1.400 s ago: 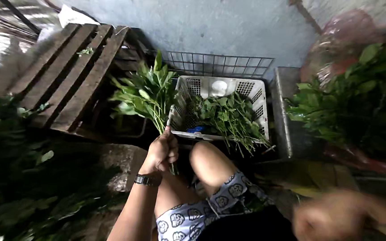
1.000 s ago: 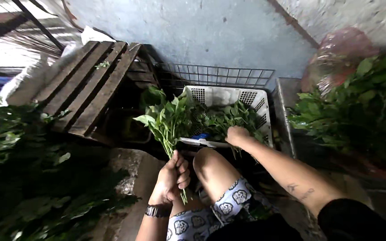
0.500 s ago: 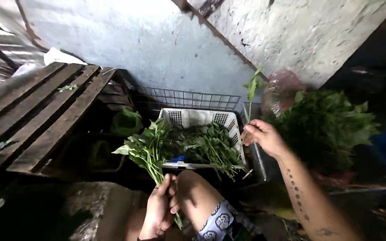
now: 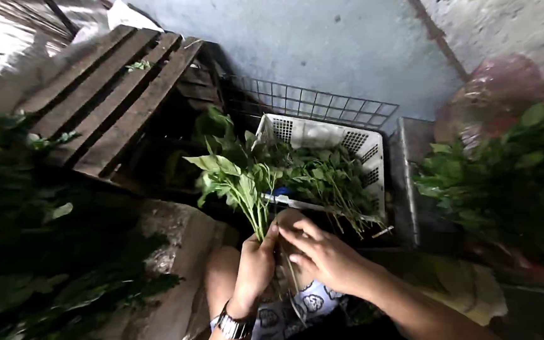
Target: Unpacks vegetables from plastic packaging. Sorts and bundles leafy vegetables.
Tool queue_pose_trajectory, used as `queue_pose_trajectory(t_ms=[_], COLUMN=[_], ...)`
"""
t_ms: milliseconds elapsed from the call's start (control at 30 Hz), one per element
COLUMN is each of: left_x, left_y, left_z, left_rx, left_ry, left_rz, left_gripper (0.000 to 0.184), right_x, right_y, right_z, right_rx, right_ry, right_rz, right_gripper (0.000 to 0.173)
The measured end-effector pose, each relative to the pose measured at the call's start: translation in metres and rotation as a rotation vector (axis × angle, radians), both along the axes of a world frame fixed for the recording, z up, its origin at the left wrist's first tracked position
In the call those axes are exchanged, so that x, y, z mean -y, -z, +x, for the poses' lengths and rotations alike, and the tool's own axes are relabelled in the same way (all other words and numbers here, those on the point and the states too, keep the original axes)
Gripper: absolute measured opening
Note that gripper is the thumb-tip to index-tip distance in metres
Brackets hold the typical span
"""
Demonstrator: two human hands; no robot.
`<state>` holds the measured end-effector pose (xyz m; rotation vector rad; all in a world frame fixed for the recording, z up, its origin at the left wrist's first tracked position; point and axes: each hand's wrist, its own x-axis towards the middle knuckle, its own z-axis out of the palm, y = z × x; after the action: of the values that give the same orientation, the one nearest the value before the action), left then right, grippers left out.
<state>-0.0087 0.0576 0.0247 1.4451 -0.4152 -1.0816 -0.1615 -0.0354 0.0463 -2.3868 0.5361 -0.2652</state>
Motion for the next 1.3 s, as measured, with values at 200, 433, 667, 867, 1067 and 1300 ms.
queue_pose_trajectory(t_ms=[200,433,667,867,1067,1300], left_x=[-0.039,-0.056,-0.047,-0.036,-0.026,-0.036], left_y=[0.014,0.041,0.007,0.002,-0.009,-0.008], left_z=[0.018,0.040,0.019,0.020,0.026,0.037], left_rx=[-0.331,-0.633,-0.354,-0.211,0.087,-0.355], left_ry=[0.026,0.047,0.002,0.179,0.005,-0.101], left_rz=[-0.291,-0.375,-0.176,-0.217,-0.299,-0.277], left_gripper=[0.038,0.040,0.022,0.026,0.026,0.047], right_x=[-0.003,0.029,0.030,0.021,0.018,0.136], right_y=[0.022,0.036,0.013,-0.025,-0.011,0.066], right_z=[0.008,-0.011,-0.025,-0.016,-0.003,-0.004], right_rx=[0.241,0.240,0.148,0.471,0.207,-0.664], right_ry=[-0.032,0.090,-0.049,-0.059,-0.125,0.605], right_rz=[0.178,0.036,-0.209,-0.422,-0.252,0.093], right_gripper=[0.056,0.034,0.023,0.018,0.024,0.051])
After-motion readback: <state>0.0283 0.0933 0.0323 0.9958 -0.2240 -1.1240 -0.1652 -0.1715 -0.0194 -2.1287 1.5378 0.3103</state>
